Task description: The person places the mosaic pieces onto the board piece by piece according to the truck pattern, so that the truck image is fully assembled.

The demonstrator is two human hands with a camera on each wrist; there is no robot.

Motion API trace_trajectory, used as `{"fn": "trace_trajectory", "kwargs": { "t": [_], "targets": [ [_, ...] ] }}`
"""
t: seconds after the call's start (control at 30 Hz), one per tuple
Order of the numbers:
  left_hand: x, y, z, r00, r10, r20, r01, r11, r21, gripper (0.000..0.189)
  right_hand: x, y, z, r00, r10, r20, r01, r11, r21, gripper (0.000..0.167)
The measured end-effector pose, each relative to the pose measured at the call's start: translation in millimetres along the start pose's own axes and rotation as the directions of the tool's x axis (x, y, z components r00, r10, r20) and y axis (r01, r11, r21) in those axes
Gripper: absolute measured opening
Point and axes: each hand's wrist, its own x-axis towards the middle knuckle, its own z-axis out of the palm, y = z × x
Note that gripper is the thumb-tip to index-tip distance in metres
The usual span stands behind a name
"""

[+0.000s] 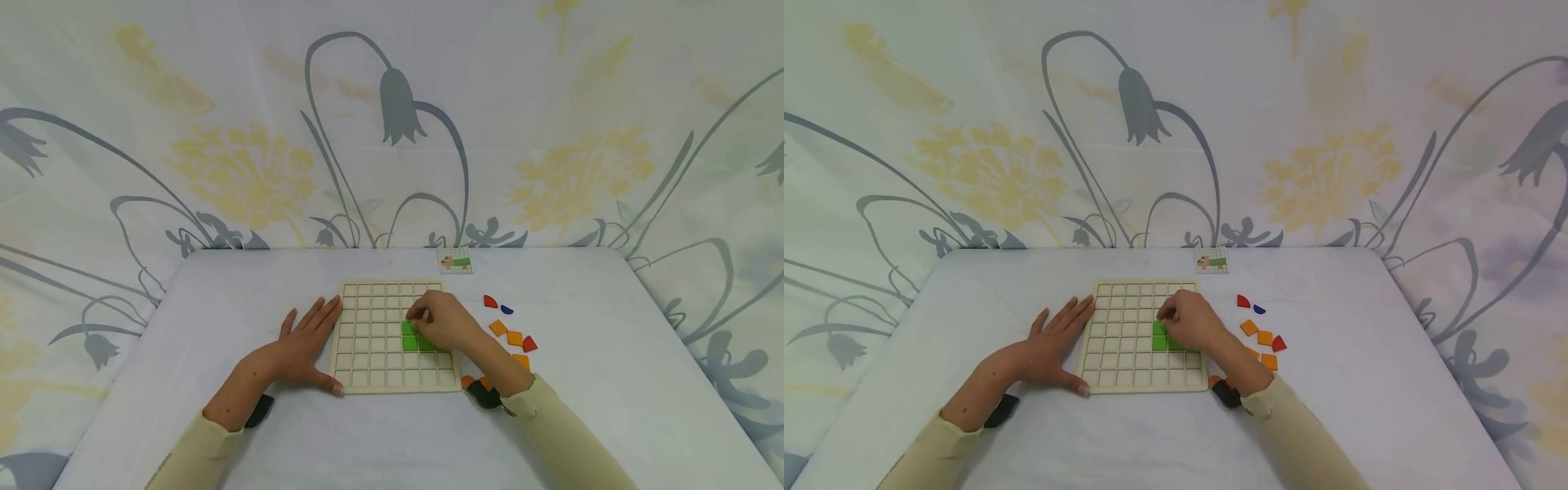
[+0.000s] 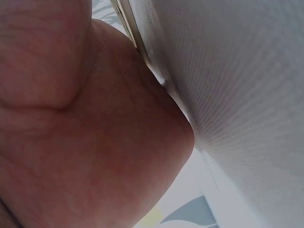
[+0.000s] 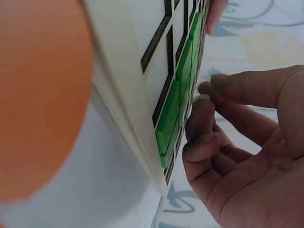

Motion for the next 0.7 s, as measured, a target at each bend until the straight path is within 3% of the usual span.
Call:
{"fn": "trace_trajectory", "kwargs": {
  "t": [0.2, 0.43, 0.7],
  "targets": [
    [-2.2, -1.8, 1.6, 1.000, -0.001, -0.003, 0.001, 1.000, 0.009, 0.148, -17.4, 7, -10, 0.999, -0.020, -0.043, 0.021, 1.000, 0.017, 0.010],
    [-2.5, -0.7, -1.0, 1.000, -0.008, 0.004, 0.008, 1.000, -0.003, 0.148, -50.5, 28, -28, 0.996, -0.007, -0.093, 0.003, 0.999, -0.044, 0.009],
    [-0.2, 0.4, -1.1, 1.000, -0.009, 0.006, 0.009, 1.000, -0.003, 0.148, -95.4, 48, -43, 0.993, 0.085, -0.080, -0.094, 0.988, -0.125, 0.009]
  ]
}}
